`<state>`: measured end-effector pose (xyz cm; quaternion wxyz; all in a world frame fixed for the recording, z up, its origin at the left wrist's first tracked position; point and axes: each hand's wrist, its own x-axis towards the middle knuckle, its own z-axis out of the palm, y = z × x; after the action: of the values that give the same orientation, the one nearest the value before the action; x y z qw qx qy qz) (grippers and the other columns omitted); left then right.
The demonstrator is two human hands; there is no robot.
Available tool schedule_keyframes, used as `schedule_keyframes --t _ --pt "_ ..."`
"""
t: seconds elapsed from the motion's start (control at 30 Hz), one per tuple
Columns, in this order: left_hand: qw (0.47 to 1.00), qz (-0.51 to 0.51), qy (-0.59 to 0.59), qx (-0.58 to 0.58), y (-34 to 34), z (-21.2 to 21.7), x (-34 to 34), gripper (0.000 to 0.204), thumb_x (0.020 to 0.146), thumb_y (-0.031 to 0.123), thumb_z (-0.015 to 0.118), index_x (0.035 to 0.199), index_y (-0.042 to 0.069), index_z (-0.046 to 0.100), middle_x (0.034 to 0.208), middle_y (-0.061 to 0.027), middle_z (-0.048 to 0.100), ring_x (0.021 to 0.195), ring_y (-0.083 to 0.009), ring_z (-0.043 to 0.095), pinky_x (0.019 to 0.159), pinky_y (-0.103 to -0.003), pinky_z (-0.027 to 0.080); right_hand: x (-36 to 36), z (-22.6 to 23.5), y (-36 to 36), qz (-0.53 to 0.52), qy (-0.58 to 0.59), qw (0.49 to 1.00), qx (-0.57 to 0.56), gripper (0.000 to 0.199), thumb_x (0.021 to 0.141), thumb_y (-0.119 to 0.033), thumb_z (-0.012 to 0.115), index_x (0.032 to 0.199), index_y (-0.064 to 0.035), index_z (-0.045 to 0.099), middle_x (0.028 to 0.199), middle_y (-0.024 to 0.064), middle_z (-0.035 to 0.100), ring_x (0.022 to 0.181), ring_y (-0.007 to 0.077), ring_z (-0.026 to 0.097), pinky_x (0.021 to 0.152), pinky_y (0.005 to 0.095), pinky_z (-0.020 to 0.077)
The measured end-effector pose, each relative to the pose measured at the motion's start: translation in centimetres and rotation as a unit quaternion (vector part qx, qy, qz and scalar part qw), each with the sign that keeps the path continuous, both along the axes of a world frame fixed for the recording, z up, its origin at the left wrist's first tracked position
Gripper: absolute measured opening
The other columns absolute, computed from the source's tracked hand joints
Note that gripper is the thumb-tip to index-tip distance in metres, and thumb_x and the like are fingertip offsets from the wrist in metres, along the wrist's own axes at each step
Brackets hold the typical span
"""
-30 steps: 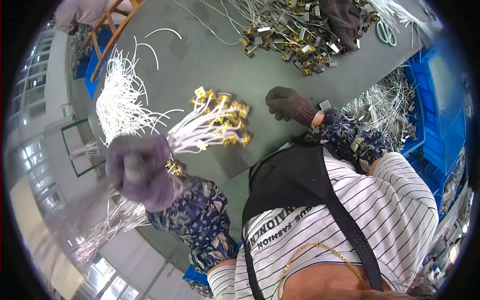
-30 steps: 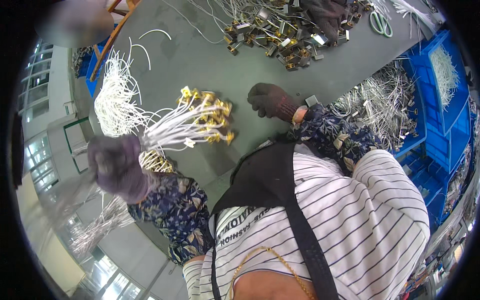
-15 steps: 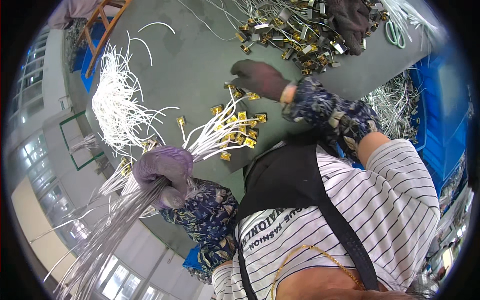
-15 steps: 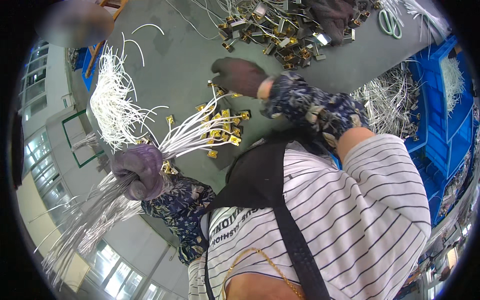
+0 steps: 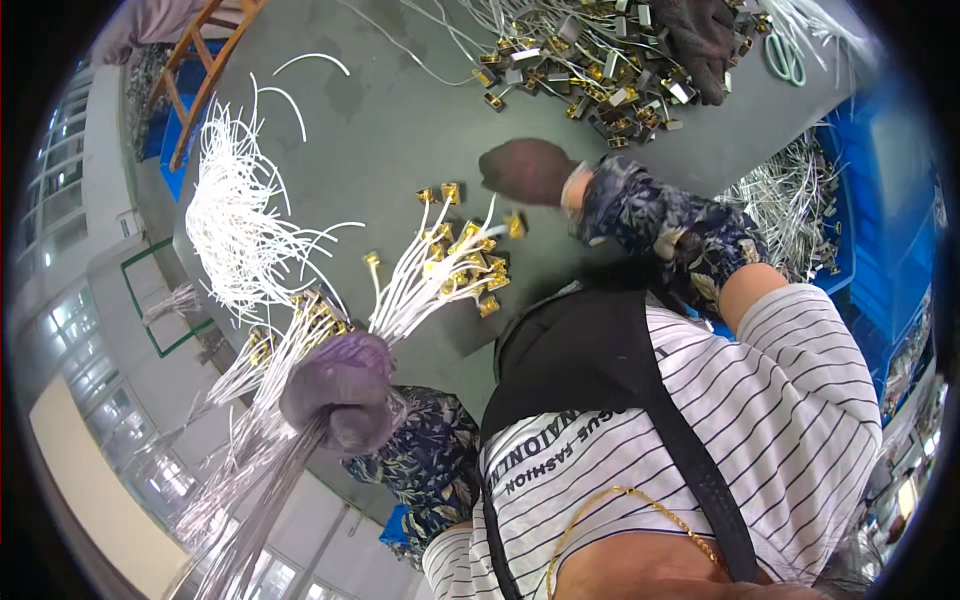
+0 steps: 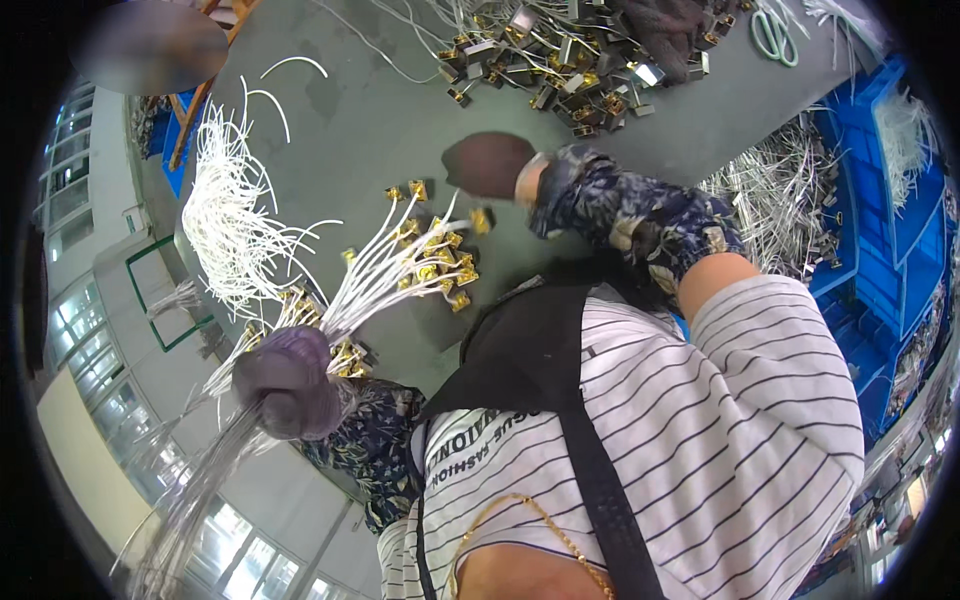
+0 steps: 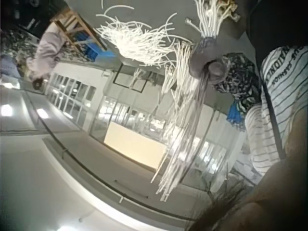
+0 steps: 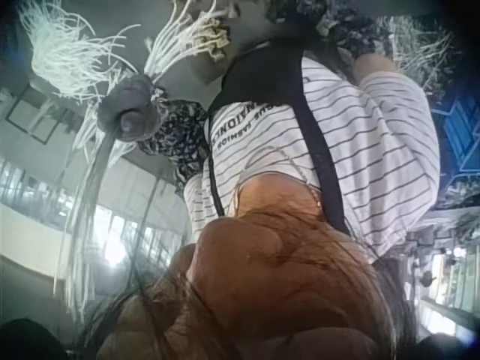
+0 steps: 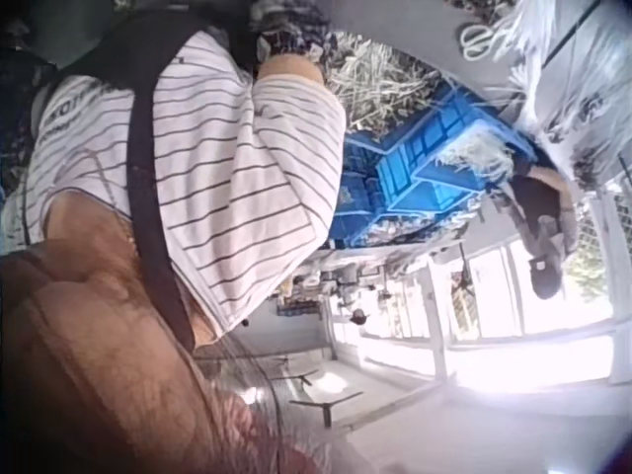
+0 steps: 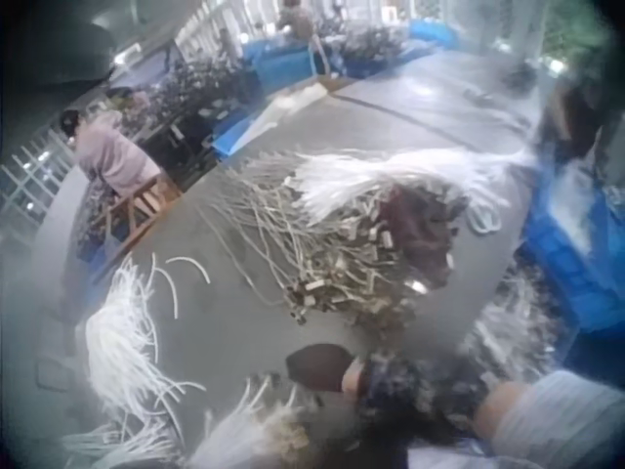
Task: Sorting and bundling electrical wire harnesses at a manual assembly station.
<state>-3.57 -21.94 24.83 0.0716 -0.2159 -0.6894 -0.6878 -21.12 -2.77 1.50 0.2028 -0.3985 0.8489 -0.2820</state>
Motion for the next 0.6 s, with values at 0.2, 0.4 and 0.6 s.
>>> schedule_keyframes --t 0.2,0.4,0.6 --pt "0.995 0.018 -0.02 0.099 0.6 -1.2 -1.3 0.044 0.086 0.034 0.077 0.068 -0.003 0.059 0.044 -0.0011 0.041 0.034 -0.013 0.033 0.036 -0.032 0.022 1.2 1.6 -1.6 -0.036 0.02 0.998 -0.051 0.029 0.085 -0.03 0.063 0.104 -0.0071 0.066 0.107 0.0153 0.065 0.1 0.0339 0.064 0.084 0.0459 0.051" --pt "0.994 -0.022 -0.039 0.102 1.4 -0.9 -0.9 0.039 0.084 0.028 0.078 0.068 0.001 0.055 0.049 -0.0039 0.049 0.037 -0.0139 0.038 0.04 -0.031 0.032 0.7 2.0 -5.7 0.053 -0.008 0.997 -0.057 0.032 0.085 -0.031 0.064 0.107 -0.0087 0.067 0.099 0.0154 0.068 0.095 0.036 0.065 0.082 0.0468 0.0515" --pt "0.971 0.231 -0.002 0.065 1.6 -0.8 2.7 0.032 0.092 0.032 0.069 0.095 0.002 0.06 0.053 0.0022 0.039 0.048 -0.0134 0.04 0.048 -0.029 0.034 1.3 -0.8 -5.5 -0.005 -0.005 0.997 -0.083 0.022 0.085 -0.026 0.063 0.093 -0.0064 0.069 0.088 0.017 0.068 0.083 0.0367 0.066 0.075 0.0466 0.0523"
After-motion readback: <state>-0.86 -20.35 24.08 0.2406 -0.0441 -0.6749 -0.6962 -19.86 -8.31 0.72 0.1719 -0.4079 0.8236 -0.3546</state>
